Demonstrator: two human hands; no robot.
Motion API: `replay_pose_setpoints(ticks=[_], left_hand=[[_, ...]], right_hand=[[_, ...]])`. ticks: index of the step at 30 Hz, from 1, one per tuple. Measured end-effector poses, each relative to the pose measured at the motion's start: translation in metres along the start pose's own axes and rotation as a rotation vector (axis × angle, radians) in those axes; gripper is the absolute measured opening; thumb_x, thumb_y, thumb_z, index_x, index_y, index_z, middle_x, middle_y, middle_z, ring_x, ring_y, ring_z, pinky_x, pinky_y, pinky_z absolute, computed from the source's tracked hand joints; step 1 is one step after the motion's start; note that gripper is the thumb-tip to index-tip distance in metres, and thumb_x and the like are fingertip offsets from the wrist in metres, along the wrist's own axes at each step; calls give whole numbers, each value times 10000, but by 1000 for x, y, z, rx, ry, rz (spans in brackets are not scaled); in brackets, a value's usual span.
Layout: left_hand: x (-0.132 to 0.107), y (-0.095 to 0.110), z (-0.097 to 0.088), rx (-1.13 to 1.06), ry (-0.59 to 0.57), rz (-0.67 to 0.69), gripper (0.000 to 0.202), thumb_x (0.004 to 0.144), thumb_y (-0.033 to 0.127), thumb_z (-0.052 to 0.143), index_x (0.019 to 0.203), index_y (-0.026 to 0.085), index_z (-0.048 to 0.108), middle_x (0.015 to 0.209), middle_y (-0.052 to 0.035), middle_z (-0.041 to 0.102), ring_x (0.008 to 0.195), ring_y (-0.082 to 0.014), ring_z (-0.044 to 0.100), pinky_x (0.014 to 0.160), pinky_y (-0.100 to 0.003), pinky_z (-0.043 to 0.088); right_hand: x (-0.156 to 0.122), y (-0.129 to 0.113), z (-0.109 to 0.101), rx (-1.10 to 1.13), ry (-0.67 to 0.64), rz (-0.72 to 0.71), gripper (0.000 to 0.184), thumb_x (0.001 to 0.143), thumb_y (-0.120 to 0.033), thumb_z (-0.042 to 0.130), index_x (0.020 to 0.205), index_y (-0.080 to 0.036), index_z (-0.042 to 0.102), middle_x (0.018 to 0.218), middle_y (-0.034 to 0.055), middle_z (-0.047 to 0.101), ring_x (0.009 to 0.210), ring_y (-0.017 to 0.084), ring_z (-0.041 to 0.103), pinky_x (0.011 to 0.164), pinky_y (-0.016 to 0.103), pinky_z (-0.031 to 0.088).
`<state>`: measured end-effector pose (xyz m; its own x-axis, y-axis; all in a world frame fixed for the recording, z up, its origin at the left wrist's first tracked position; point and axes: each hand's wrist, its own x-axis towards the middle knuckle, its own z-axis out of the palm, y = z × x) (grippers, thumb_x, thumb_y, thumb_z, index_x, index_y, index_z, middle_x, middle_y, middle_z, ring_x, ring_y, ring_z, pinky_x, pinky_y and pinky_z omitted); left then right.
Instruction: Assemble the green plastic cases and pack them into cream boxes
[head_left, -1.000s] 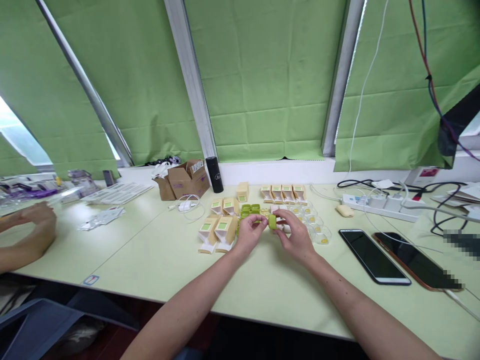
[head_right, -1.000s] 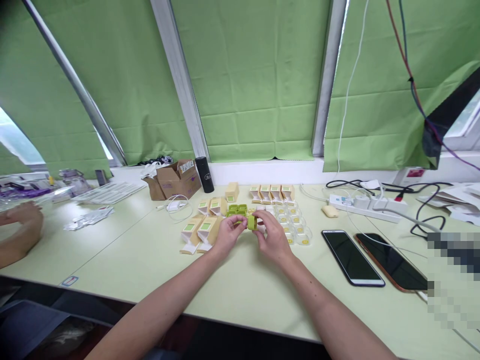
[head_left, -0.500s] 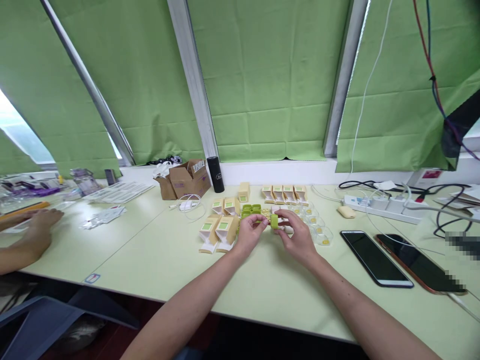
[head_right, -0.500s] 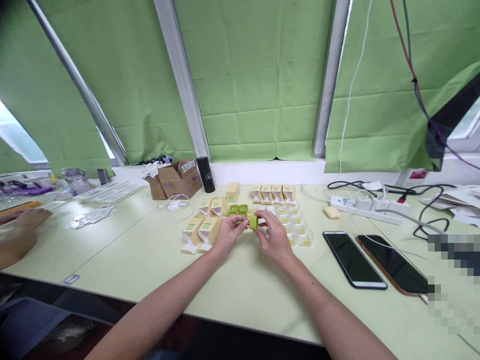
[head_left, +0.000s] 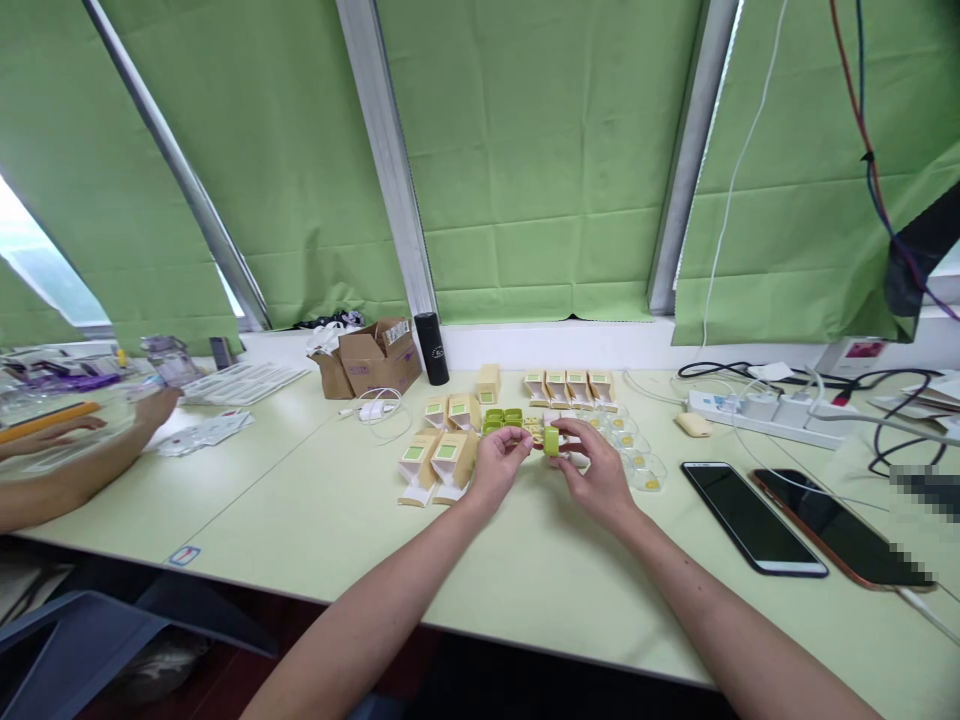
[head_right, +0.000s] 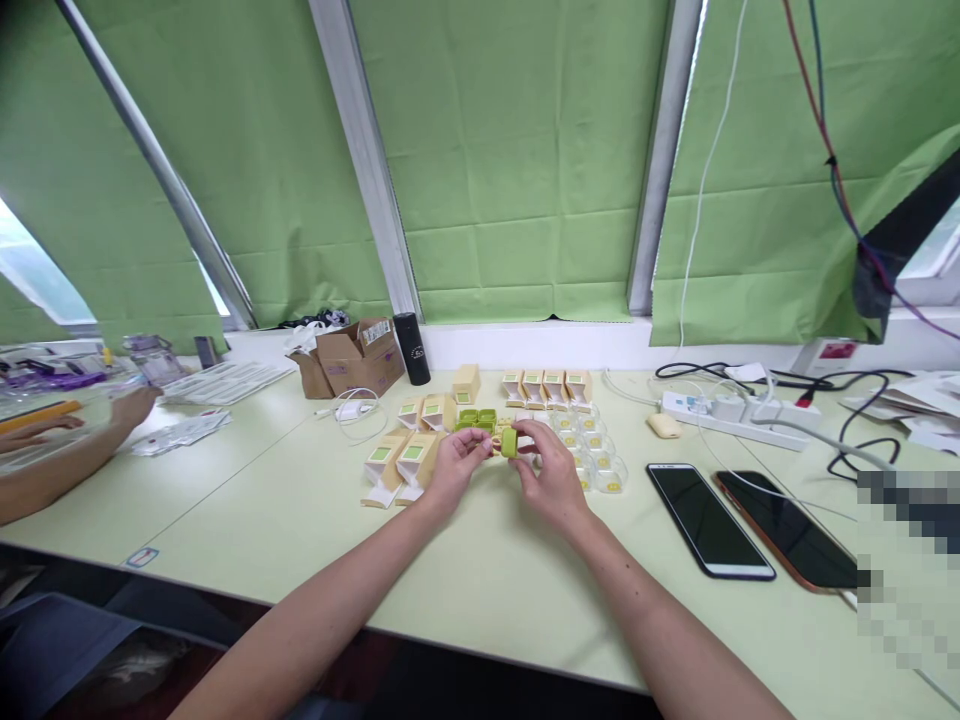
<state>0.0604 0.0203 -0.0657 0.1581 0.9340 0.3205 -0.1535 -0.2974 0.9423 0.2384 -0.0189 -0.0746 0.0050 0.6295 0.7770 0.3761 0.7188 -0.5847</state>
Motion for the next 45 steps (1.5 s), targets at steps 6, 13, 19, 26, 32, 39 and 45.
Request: replay_pose_setpoints(ticks=[6,13,19,26,32,39,45], left_hand=[[-1,1,0,0,-6,18,362,779,470,879,861,152,727,828,-50,741,763,-160,671,764,-288,537],[-1,7,0,8,25,51,344,836,482,822,883,164,698,862,-63,749,830,-177,693,779,-291,543],[-2,9,-3,59,48,101,315,888,459,778,947,178,648,927,-70,744,912,-191,710,803,-295,553],[-10,14,-4,333,-17,368,294,929,366,750,1182,219,714,1203,-129,694,1218,-281,613,1034,-430,531],[-17,22,0,529,-132,582,480,904,290,786,1372,281,679,1333,-117,699,1319,-333,488,1175,-555,414],[-13,17,-2,527,-94,554,439,897,285,804,1328,273,723,1270,-124,722,1284,-330,505,1140,-547,441],[-11,17,-3,528,-97,571,403,906,298,793,1302,251,730,1241,-123,733,1273,-325,515,1119,-546,463]], right_hand=[[0,-1,0,0,0,2,420,898,-137,615,1295,-270,647,1276,104,690,1085,254,721,850,434,710],[1,-2,-1,-1,14,15,413,924,-165,621,1322,-273,639,1299,111,676,1111,265,709,871,454,704],[1,-2,-2,-16,22,7,410,946,-173,597,1340,-287,623,1311,105,664,1150,269,686,916,477,693],[0,0,-4,-83,-27,-65,481,975,-172,574,1434,-316,578,1349,122,598,1272,300,620,998,526,649],[-2,0,-3,-174,-71,-156,542,996,-158,548,1511,-325,516,1382,134,612,1292,325,633,1037,559,613],[-1,2,-4,-193,-62,-235,366,1024,-184,566,1377,-282,556,1350,143,669,1313,315,640,1022,535,627],[-1,2,-7,-280,-83,-305,300,1035,-171,550,1320,-237,618,1384,169,648,1335,312,638,1071,521,608]])
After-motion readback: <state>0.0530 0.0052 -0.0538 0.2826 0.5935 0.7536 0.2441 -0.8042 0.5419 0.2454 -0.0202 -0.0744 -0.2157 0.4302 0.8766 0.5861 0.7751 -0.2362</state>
